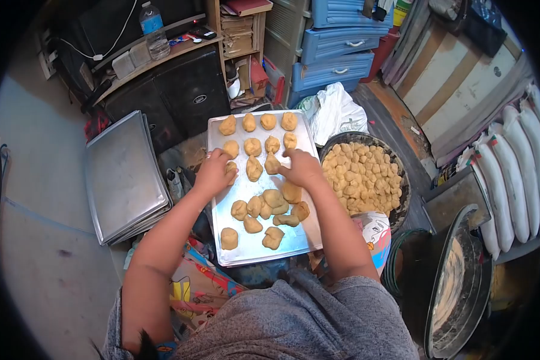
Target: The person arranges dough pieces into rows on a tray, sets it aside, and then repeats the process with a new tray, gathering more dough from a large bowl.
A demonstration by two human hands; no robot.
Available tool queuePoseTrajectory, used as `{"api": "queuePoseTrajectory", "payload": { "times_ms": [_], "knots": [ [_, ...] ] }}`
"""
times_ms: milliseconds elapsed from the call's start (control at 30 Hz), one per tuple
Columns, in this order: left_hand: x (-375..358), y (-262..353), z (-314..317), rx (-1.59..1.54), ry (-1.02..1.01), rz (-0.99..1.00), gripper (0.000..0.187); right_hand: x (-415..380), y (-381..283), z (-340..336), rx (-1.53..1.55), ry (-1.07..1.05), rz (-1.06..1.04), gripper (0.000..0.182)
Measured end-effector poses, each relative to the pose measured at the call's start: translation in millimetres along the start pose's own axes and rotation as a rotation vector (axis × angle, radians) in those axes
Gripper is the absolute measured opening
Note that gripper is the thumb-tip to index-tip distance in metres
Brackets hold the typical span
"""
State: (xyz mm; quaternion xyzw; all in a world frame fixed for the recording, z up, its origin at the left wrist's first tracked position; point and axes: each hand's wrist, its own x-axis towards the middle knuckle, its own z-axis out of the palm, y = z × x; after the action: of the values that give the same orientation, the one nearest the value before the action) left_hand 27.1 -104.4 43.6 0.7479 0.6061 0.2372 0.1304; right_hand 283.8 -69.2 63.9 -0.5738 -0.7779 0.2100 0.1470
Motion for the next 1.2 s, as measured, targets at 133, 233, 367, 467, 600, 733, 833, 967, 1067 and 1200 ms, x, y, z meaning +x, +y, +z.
{"api": "queuePoseTrajectory", "payload": {
  "times_ms": [133,233,367,467,600,733,833,967,1067,1200],
  "knots": [
    [6.2,10.4,21.7,0.099,0.102,0.296,0.037,-19.0,24.2,-0.7,-0.014,-0.342,-0.086,0.058],
    [8.5,13.5,36.8,0.171,-0.074,0.276,0.036,-18.2,38.2,-4.1,0.204,-0.321,-0.011,0.052],
    [9.9,44.4,17.7,0.252,-0.254,0.204,0.039,-7.0,57.3,1.2,0.379,0.134,-0.072,0.043],
    [10.6,42.3,52.1,0.181,-0.019,0.323,0.037,-3.8,48.4,18.9,0.333,0.284,0.051,0.036],
    [23.2,51.3,65.9,0.144,-0.036,0.370,0.034,-1.8,43.6,46.6,0.180,0.365,0.021,0.030],
    [27.5,59.3,72.3,0.147,-0.212,0.354,0.027,-0.5,47.6,54.0,0.101,0.414,-0.161,0.030],
    [22.6,59.3,70.6,0.066,-0.121,0.350,0.023,-11.2,41.2,42.8,0.056,0.413,-0.173,0.031],
    [6.0,61.9,56.7,0.038,0.126,0.390,0.024,-44.6,17.7,27.7,0.032,0.273,-0.044,0.037],
    [-17.3,75.3,22.1,0.073,-0.350,0.156,0.033,-77.4,21.1,41.8,0.007,0.080,-0.063,0.038],
    [-47.7,65.8,19.1,-0.087,-0.487,0.082,0.052,-91.4,25.6,32.0,0.131,-0.079,-0.003,0.041]
  ]
}}
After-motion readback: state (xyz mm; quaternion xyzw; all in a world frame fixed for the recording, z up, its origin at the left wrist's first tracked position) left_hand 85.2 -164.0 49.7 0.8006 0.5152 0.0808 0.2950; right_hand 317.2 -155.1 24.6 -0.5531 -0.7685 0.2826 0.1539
